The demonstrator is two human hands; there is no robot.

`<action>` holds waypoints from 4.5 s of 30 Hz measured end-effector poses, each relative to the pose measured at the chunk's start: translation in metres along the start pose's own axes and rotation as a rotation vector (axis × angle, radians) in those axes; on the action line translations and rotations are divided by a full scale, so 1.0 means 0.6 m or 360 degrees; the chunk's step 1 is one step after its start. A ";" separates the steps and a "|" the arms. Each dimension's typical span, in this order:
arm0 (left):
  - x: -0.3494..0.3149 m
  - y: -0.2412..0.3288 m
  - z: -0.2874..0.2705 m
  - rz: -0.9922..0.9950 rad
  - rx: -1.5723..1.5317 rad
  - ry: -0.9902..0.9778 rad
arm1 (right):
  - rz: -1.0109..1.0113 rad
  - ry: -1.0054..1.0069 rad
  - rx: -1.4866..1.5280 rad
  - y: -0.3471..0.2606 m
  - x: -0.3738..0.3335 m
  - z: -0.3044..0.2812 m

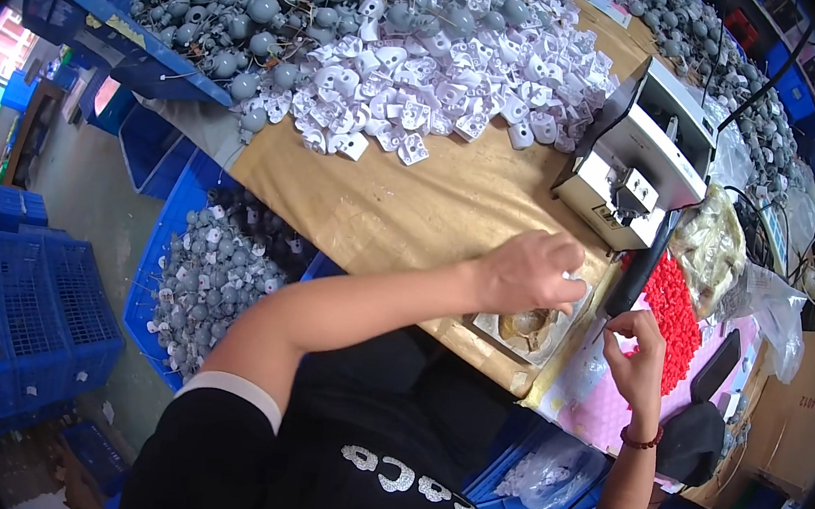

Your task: Assembling small plastic components using an electric screwdriver at a factory workstation.

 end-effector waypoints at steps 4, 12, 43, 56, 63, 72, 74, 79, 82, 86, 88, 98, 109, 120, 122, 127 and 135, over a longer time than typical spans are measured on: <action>-0.024 -0.008 0.031 -0.0233 -0.0030 -0.0075 | 0.0003 -0.0014 0.0111 -0.006 -0.011 0.009; -0.044 0.031 0.016 -0.0171 -0.0186 -0.0611 | -0.0126 0.0054 0.0281 -0.031 0.007 0.031; -0.287 -0.273 -0.419 -0.1691 -0.1372 0.2210 | -0.0661 0.0337 -0.0343 -0.099 0.025 0.130; -0.133 -0.285 -0.440 -0.1593 -0.0870 0.1847 | -0.0441 0.0190 0.0040 -0.086 0.029 0.107; 0.027 -0.092 -0.382 -0.0545 0.0290 0.0846 | -0.0297 0.0433 0.0293 -0.086 0.045 0.043; 0.071 0.055 -0.142 -0.1184 -0.1851 -0.0391 | -0.0280 0.0264 0.1090 -0.179 0.055 -0.030; 0.049 0.068 -0.100 -0.1290 -0.2122 -0.0437 | -0.0058 -0.0094 0.1430 -0.169 0.044 -0.011; -0.019 0.075 -0.047 -0.2130 -0.2714 -0.0448 | 0.0666 -0.0338 0.1414 -0.113 -0.007 0.029; -0.060 0.075 -0.052 -0.2133 -0.2358 -0.0349 | 0.0056 0.0021 0.0553 -0.120 -0.001 0.033; -0.085 0.070 -0.071 -0.1417 -0.1057 -0.0336 | -0.0371 0.0201 0.0120 -0.126 0.018 0.067; -0.085 0.080 -0.070 -0.0923 -0.0570 -0.0302 | -0.0568 0.0272 -0.0181 -0.122 0.025 0.083; -0.083 0.075 -0.051 -0.0767 -0.0459 -0.0366 | -0.0590 -0.0025 -0.0511 -0.128 0.033 0.098; -0.075 0.076 -0.050 -0.0618 0.0119 -0.0400 | -0.0469 0.0047 -0.0581 -0.144 0.025 0.114; -0.071 0.073 -0.010 -0.0328 0.0436 -0.0459 | -0.0085 0.0067 0.0093 -0.056 -0.011 0.012; -0.073 0.073 -0.007 -0.0301 0.0454 -0.0465 | -0.0200 -0.0075 0.0016 -0.058 -0.020 0.013; -0.071 0.069 -0.005 -0.0247 0.0431 -0.0443 | -0.0419 0.0093 -0.0416 -0.040 -0.014 0.053; -0.069 0.064 -0.006 -0.0205 0.0408 -0.0410 | 0.0013 0.0515 0.0729 -0.019 0.002 0.081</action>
Point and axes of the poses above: each hand's wrist, its own x-axis towards the middle knuckle, its own z-axis out of the palm, y = z × x, the point moved 3 cm from there along x, towards the middle knuckle, and after that the axes turned 4 degrees about -x, right-handed, at the moved point
